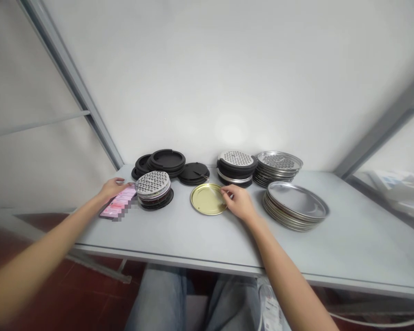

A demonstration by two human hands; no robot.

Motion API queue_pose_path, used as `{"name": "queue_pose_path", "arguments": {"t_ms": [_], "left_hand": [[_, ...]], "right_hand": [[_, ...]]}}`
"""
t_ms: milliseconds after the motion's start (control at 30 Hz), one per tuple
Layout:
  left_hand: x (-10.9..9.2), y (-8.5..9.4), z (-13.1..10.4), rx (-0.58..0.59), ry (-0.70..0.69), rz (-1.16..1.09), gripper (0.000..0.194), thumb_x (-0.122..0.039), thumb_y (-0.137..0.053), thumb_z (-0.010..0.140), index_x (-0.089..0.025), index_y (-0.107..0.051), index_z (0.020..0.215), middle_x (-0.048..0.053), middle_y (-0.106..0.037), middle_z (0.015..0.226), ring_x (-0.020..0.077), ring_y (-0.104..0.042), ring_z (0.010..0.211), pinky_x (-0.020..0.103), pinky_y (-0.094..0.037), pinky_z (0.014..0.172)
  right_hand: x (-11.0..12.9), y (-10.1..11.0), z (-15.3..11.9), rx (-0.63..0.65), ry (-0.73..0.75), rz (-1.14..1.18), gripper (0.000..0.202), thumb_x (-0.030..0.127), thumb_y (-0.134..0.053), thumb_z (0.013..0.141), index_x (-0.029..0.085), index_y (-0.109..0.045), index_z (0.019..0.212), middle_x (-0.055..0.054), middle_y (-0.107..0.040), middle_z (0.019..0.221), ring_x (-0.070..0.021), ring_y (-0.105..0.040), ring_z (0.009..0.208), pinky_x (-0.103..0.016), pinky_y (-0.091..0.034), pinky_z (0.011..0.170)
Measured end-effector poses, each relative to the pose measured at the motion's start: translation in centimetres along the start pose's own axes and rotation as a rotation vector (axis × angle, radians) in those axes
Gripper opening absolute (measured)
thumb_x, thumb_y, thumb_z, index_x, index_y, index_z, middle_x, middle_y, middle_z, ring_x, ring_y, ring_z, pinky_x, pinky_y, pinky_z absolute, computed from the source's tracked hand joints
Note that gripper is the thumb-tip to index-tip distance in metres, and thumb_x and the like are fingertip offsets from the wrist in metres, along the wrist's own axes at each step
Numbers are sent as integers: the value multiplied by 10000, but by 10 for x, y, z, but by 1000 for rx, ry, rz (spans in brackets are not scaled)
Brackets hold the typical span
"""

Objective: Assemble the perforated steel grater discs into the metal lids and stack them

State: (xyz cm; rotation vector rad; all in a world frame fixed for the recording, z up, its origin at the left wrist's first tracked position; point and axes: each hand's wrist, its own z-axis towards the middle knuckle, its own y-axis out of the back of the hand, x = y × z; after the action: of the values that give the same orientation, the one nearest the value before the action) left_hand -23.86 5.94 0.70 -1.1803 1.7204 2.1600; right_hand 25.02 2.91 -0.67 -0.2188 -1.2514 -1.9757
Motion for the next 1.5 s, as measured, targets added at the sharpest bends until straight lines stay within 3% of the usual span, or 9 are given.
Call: {"name": "queue_pose_path", "arguments": {"t_ms": [133,267,400,600,833,1100,1200,1333,1500], "left_hand": [[4,-4,5,14,-7,-19,471,-354,-717,643,-132,-640,1052,131,-713,961,293,-661,915,334,-496,740],[10,3,0,91,-21,-108,427,-330,-617,719,-131,-627,1096,96,-717,934,234,-672,858,290,-509,726],[11,12,-4,171,-29,-171,450,-391,-627,711,-123,-641,1072,100,-716,937,235,-668,862,292,-519,722],[8,19,-10,295,-56,-212,622,-371,-766,568,-160,-631,1138,87,-718,930,255,-678,836,317,-532,716],[15,33,-19,454,-136,-358,670,-311,-782,557,-194,-596,1190,95,-673,1145,279,-634,1053,361,-501,910],[30,33,-20,455,-183,-497,790,-356,-847,515,-160,-566,1226,142,-654,1169,314,-596,1121,427,-478,974],[38,32,-19,415,-226,-495,836,-413,-855,500,-157,-560,1239,155,-641,1187,330,-588,1128,453,-477,975],[40,37,-18,461,-271,-445,836,-443,-840,527,-165,-544,1259,145,-632,1210,307,-584,1141,421,-479,973],[27,31,-16,305,-192,-314,789,-526,-812,504,-128,-610,1154,123,-711,999,279,-657,987,375,-511,894]], "right_hand": [[-1,0,-1,7,-1,1,228,254,-493,859,163,-698,901,-73,-713,876,-163,-612,675,-273,-463,622],[-1,-1,0,19,4,-9,230,247,-493,853,158,-698,907,-74,-709,861,-162,-603,660,-277,-459,619],[0,-1,0,22,9,-9,226,241,-493,850,160,-697,903,-71,-708,855,-159,-599,652,-277,-458,617],[-2,-1,0,28,11,-14,227,245,-493,853,165,-698,909,-68,-709,869,-164,-613,680,-273,-461,629],[-1,-1,0,35,9,-20,229,256,-493,855,165,-696,909,-67,-708,854,-162,-613,676,-268,-459,623],[0,0,0,39,8,-24,243,267,-487,855,165,-701,910,-73,-711,854,-166,-613,669,-277,-465,622],[0,0,0,37,12,-24,242,265,-486,855,169,-702,907,-74,-712,856,-166,-611,660,-279,-466,618],[0,-1,0,41,16,-12,241,261,-483,856,170,-700,905,-74,-711,857,-166,-613,665,-274,-463,613],[1,0,-1,47,10,-19,223,241,-492,839,163,-694,894,-68,-704,838,-167,-611,672,-274,-456,624]]}}
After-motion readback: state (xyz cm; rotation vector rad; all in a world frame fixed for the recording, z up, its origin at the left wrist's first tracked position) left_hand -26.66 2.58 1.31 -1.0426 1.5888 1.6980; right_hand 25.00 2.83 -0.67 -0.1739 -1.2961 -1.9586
